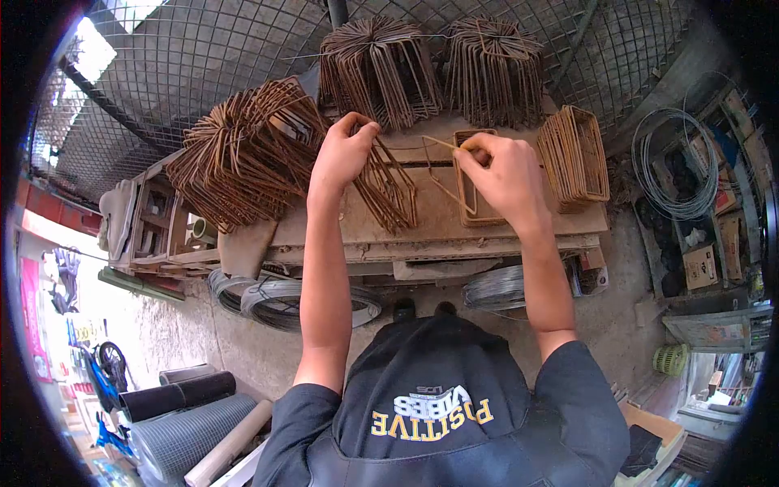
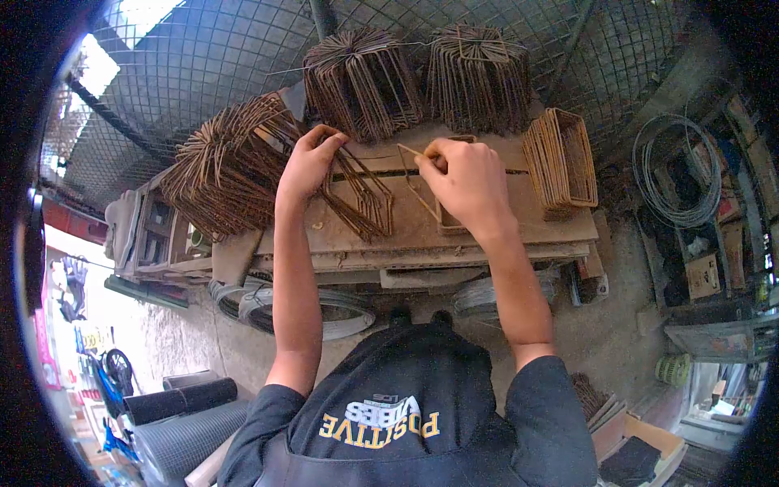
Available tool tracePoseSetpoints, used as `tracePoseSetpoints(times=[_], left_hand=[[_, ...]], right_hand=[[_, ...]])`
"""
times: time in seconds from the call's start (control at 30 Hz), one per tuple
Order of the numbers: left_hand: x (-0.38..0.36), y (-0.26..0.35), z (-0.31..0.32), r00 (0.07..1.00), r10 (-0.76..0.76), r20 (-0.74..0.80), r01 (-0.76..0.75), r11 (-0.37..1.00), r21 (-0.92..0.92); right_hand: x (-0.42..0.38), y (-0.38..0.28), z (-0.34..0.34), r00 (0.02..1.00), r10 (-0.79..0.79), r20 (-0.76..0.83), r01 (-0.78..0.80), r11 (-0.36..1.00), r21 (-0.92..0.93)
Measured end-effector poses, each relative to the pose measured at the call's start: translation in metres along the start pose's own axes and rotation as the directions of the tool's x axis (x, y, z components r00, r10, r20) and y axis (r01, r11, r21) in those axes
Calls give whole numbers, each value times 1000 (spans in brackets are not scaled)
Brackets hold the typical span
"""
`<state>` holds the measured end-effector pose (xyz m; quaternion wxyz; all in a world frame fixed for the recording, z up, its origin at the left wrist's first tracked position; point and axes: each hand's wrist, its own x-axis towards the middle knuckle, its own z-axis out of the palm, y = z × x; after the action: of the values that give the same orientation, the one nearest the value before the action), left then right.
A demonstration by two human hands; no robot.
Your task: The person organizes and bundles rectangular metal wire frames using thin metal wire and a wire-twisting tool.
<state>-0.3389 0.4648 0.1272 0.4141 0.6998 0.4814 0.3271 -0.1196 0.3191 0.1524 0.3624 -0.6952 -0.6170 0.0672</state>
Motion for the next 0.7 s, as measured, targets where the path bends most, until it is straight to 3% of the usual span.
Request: tracePoseSetpoints(times=[0.07,0.27,0.37,0.43,0.63,0.7], left_hand=[[-2,5,-1,996,-83,26,82,996,42],[6,-8,6,999,35,0,-35,999,9],[1,11,11,998,-53,46,54,999,-6],[2,12,20,999,-18,32,17,1000,6],[13,-2,30,992,117,-49,-113,990,84],[10,1,30,989,129,-67,-123,989,86]], right_hand=[[7,-7,-2,999,-42,-15,42,999,2],[37,-28,-4,999,-45,14,45,997,-57],[54,-24,16,998,-61,15,62,995,-72],[64,-22,25,996,-81,20,82,995,-60],[82,-19,49,990,26,142,-34,998,56],[83,-21,52,972,74,224,-136,953,272]])
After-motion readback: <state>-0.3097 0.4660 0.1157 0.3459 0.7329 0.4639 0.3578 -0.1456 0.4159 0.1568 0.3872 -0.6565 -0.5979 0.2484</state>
